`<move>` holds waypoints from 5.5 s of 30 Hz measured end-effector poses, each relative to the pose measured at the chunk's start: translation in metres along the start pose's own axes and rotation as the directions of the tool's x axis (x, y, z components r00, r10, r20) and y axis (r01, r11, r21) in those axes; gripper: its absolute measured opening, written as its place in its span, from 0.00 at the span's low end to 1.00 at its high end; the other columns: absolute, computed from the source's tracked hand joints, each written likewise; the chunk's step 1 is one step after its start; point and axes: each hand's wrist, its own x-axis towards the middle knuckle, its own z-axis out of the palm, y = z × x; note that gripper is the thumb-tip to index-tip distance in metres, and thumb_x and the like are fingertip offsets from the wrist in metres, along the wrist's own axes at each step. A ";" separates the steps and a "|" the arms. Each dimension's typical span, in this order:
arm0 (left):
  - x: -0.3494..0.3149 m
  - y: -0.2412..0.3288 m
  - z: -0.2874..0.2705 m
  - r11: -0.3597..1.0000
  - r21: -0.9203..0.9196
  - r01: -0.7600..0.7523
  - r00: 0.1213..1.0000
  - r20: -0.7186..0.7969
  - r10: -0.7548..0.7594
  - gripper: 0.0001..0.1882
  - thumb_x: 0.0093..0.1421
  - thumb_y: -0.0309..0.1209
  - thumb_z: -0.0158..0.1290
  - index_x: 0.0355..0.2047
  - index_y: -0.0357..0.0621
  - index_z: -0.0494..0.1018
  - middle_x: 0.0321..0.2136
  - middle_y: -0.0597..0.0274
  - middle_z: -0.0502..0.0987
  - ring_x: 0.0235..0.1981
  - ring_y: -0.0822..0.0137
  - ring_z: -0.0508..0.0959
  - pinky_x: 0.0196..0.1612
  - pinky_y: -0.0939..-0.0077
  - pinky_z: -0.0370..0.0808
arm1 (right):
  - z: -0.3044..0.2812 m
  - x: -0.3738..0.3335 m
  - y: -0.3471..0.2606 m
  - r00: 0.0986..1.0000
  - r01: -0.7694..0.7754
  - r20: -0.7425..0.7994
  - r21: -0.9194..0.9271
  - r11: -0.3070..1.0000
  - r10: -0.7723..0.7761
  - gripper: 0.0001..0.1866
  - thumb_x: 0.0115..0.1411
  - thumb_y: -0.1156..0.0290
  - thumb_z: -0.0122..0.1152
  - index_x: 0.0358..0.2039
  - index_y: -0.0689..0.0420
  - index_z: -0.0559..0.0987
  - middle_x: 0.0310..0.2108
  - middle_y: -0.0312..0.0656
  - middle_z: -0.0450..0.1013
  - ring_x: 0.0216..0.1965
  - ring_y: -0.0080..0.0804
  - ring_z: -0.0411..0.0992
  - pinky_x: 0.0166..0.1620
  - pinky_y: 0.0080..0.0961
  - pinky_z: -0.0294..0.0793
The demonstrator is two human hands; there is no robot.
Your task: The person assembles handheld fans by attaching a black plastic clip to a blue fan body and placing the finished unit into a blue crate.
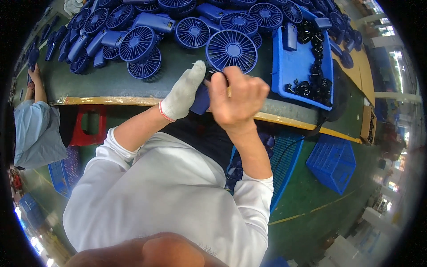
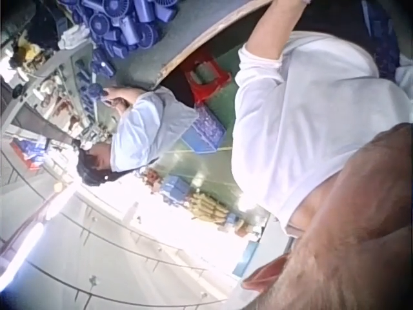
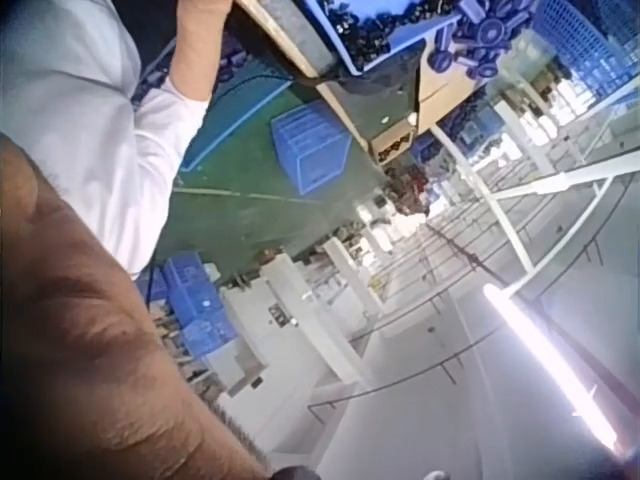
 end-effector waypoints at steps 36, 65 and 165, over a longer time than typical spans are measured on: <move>0.001 0.023 0.037 0.557 0.804 -0.206 0.892 0.388 -0.230 0.22 0.62 0.49 0.47 0.34 0.43 0.80 0.32 0.49 0.80 0.34 0.50 0.80 0.37 0.57 0.77 | -0.054 -0.127 -0.040 0.361 -0.774 0.101 0.587 0.237 0.927 0.19 0.49 0.76 0.67 0.43 0.62 0.78 0.40 0.42 0.78 0.45 0.34 0.75 0.57 0.32 0.67; 0.025 -0.006 -0.016 0.067 0.885 -0.461 0.869 0.436 0.234 0.26 0.34 0.48 0.67 0.28 0.48 0.71 0.28 0.63 0.69 0.32 0.62 0.74 0.28 0.70 0.74 | 0.028 -0.024 0.246 0.547 -0.636 0.322 -0.441 0.633 0.773 0.14 0.54 0.62 0.59 0.30 0.61 0.80 0.34 0.55 0.78 0.38 0.56 0.77 0.42 0.43 0.76; 0.009 0.063 -0.025 0.013 0.921 -0.390 0.915 0.389 -0.107 0.29 0.41 0.57 0.63 0.29 0.45 0.73 0.27 0.60 0.75 0.32 0.58 0.79 0.30 0.65 0.75 | 0.016 -0.036 0.245 0.805 -0.342 0.324 -0.430 0.836 0.496 0.06 0.55 0.72 0.60 0.32 0.59 0.80 0.39 0.47 0.76 0.42 0.50 0.73 0.43 0.42 0.76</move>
